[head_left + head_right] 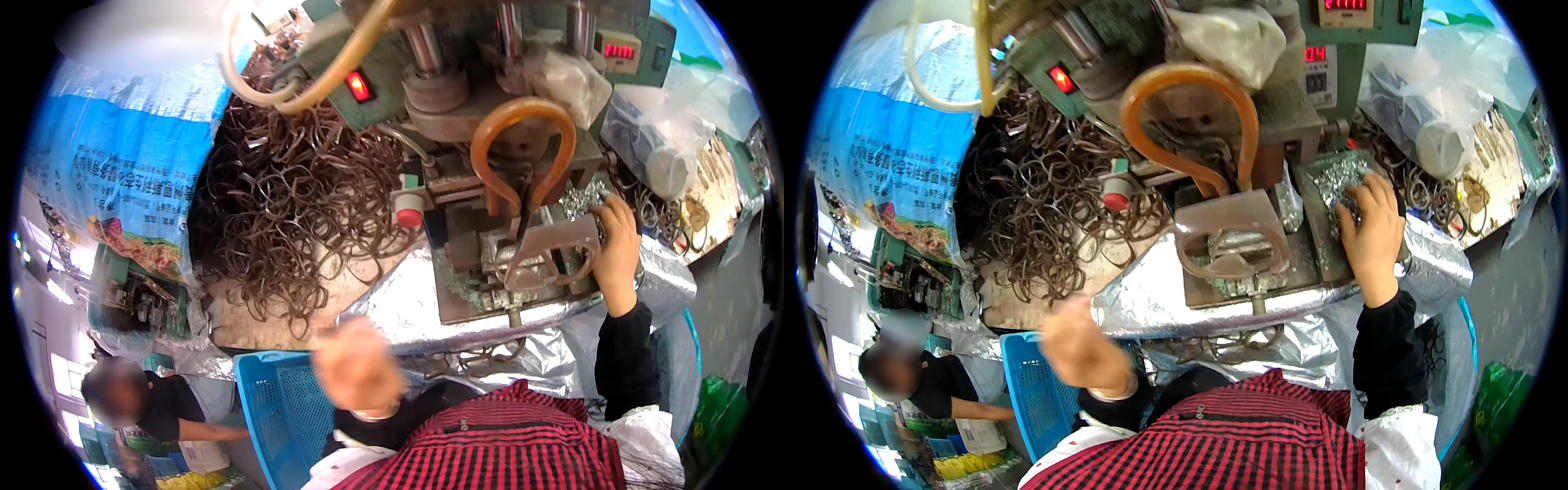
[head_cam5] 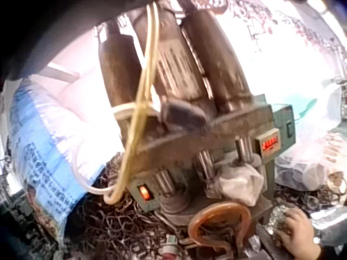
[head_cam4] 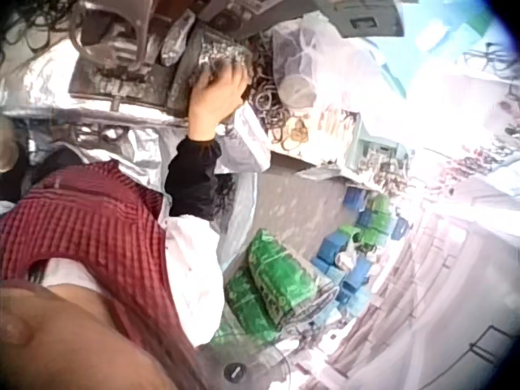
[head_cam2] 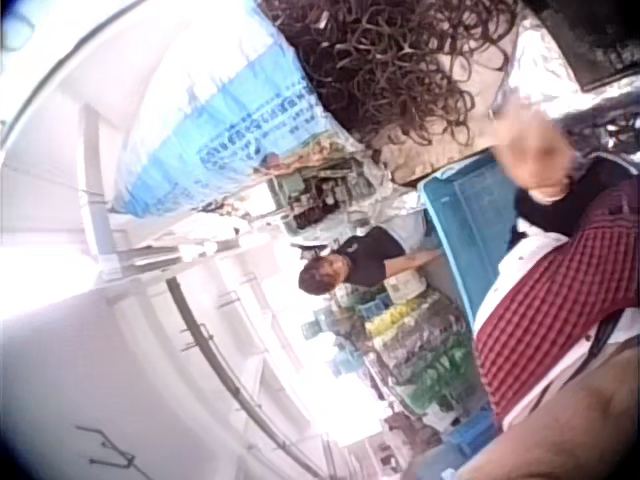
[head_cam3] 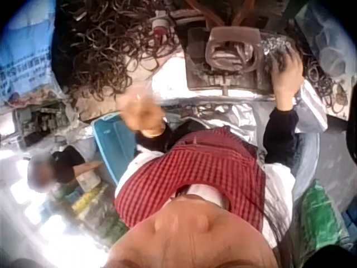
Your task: The person repeatedly picks small metal components from a tray and places them into a press machine, then removes the assembled parts. The process is continuous and repetitive, with the person handling multiple small metal pieces throughout the clip.
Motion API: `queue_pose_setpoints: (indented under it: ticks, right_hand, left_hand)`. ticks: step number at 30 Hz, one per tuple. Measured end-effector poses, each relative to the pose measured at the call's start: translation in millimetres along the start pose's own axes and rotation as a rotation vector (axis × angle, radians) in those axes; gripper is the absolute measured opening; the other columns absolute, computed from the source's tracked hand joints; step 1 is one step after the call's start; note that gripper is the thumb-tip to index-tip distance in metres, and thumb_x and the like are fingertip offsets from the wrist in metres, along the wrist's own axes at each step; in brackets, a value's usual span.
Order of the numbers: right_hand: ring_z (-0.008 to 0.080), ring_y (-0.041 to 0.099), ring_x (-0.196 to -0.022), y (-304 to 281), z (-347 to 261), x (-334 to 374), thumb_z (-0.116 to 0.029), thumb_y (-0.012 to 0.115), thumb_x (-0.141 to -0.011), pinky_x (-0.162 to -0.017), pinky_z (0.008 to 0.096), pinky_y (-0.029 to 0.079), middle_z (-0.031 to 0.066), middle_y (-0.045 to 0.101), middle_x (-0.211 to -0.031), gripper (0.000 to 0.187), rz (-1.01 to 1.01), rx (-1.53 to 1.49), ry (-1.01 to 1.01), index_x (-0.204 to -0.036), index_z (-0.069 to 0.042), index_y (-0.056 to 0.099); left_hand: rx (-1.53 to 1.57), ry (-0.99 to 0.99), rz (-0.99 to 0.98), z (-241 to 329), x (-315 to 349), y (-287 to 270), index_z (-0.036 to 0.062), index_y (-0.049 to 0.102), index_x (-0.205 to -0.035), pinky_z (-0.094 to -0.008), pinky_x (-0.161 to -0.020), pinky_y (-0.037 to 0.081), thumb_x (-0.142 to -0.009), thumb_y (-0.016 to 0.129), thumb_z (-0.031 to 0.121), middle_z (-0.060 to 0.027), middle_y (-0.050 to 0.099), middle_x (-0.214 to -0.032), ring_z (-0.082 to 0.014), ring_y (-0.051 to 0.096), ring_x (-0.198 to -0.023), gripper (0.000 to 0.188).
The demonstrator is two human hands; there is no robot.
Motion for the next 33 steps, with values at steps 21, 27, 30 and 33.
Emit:
queue_pose_setpoints:
  ticks: [21, 27, 30, 33]
  right_hand:
    - [0.0244, 0.067, -0.084, -50, -18, 30, 0.001, 0.070, -0.081, -0.076, 0.0322, 0.051, 0.0107, 0.070, -0.088, 0.013, 0.018, -0.676, 0.477, -0.094, -0.002, 0.071]
    - [0.0266, 0.068, -0.084, -23, -89, -27, 0.000, 0.071, -0.080, -0.078, 0.0342, 0.051, 0.0108, 0.072, -0.090, 0.013, -0.008, -0.995, 0.117, -0.092, -0.003, 0.073]
    - [0.0175, 0.067, -0.088, -18, -111, -13, 0.002, 0.070, -0.082, -0.081, 0.0299, 0.051, 0.0071, 0.071, -0.091, 0.011, -0.004, -1.161, 0.339, -0.093, 0.000, 0.070]
    - [0.0090, 0.063, -0.091, -18, -114, -15, 0.005, 0.069, -0.085, -0.083, 0.0243, 0.049, 0.0031, 0.068, -0.096, 0.022, -0.072, -1.346, 0.477, -0.107, 0.002, 0.065]
  left_hand:
    - [0.172, -0.702, -0.194, -162, 31, 55, -0.0030, 0.073, -0.104, -0.0273, -0.069, 0.049, -0.090, 0.069, 0.003, -0.0079, 0.072, -0.093, -0.0149, 0.064, -0.076, 0.016]
    - [0.375, -0.691, -0.236, -108, 17, 84, -0.0013, 0.067, -0.124, -0.0206, -0.064, 0.045, -0.096, 0.058, -0.002, -0.0031, 0.068, -0.088, -0.0064, 0.057, -0.073, 0.029]
    - [0.571, -0.887, -0.081, -86, 48, 83, -0.0023, 0.066, -0.125, -0.0209, -0.065, 0.046, -0.099, 0.057, 0.001, -0.0055, 0.068, -0.088, -0.0077, 0.058, -0.074, 0.028]
    - [0.563, -0.734, 0.045, -64, 18, 83, -0.0027, 0.063, -0.127, -0.0224, -0.060, 0.046, -0.099, 0.055, 0.000, -0.0064, 0.067, -0.086, -0.0094, 0.056, -0.069, 0.028]
Point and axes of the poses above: each hand's wrist, its own x-axis away from the middle knuckle, its own y-axis out of the palm, z = x × y, the point moved 1 cm from there along -x, towards the middle knuckle
